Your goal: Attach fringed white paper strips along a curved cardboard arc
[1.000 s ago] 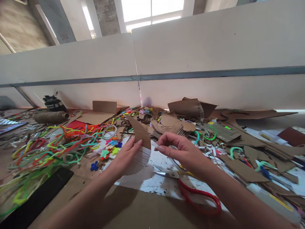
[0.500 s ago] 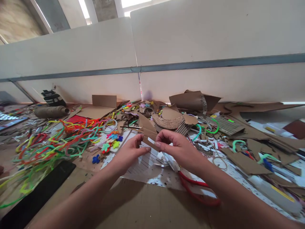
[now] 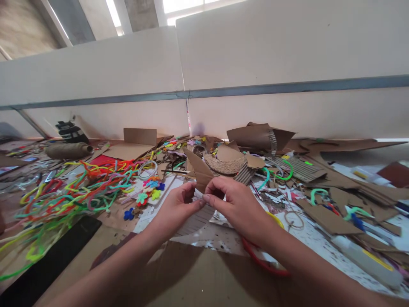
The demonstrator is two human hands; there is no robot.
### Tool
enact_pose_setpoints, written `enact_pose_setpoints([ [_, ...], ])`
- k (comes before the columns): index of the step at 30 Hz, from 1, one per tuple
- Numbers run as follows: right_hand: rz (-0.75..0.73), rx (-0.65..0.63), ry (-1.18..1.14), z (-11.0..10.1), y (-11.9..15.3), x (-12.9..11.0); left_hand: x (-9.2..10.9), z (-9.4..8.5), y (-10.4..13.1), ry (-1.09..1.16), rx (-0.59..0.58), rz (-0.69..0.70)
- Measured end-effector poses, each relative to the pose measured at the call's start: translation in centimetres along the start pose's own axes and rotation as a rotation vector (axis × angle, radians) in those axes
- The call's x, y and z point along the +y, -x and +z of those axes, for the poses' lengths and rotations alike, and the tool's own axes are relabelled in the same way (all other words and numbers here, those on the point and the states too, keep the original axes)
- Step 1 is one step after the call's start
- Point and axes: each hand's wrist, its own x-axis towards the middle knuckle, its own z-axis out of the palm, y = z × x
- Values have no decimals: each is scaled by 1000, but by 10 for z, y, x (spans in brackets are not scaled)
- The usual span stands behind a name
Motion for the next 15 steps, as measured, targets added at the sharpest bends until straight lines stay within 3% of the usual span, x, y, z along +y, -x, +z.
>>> enact_pose_setpoints([
  [15,7,-51,38,-3,-3,4,2,2,1,64,-28,-12],
])
